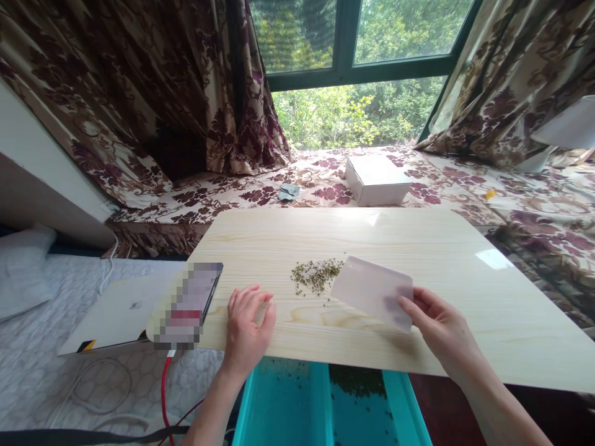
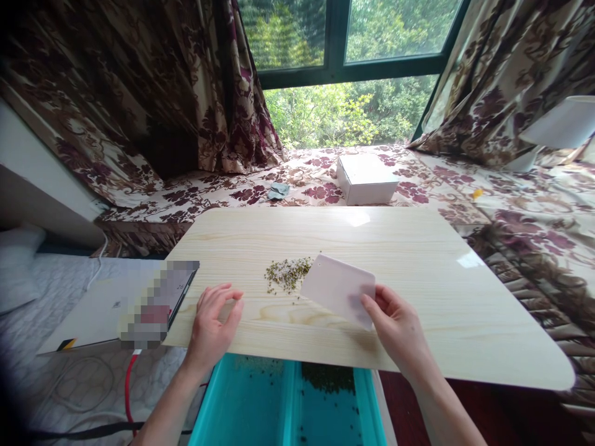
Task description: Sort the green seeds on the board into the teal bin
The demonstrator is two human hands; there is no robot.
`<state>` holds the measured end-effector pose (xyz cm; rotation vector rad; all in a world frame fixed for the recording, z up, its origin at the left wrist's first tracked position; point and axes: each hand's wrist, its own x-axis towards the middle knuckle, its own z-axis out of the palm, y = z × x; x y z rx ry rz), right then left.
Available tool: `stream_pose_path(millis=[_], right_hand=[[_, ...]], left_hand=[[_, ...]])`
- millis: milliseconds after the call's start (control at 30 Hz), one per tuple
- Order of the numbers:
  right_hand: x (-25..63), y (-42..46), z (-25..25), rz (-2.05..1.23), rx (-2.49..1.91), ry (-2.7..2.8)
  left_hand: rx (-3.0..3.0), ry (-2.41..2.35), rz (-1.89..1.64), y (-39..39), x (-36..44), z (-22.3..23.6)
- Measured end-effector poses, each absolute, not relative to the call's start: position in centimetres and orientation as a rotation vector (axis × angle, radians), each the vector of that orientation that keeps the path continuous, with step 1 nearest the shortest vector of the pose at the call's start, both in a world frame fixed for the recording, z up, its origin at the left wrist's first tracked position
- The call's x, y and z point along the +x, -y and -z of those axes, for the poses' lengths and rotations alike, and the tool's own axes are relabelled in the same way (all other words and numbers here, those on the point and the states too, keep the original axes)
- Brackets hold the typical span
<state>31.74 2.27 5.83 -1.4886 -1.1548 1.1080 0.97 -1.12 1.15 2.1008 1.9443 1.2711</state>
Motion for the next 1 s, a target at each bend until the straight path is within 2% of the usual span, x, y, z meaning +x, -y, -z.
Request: stream_pose_path(millis=[567, 1000], right_hand=[[31.9, -1.9, -4.5, -1.104, -1.543, 1.209], [31.1, -2.1, -5.4, -1.099, -1.508, 1.149]], left_hand=[[2.107, -1.95, -1.267, 1.1, 0.8, -1.0], [2.096, -1.959, -1.278, 1.1, 0.9, -0.9]])
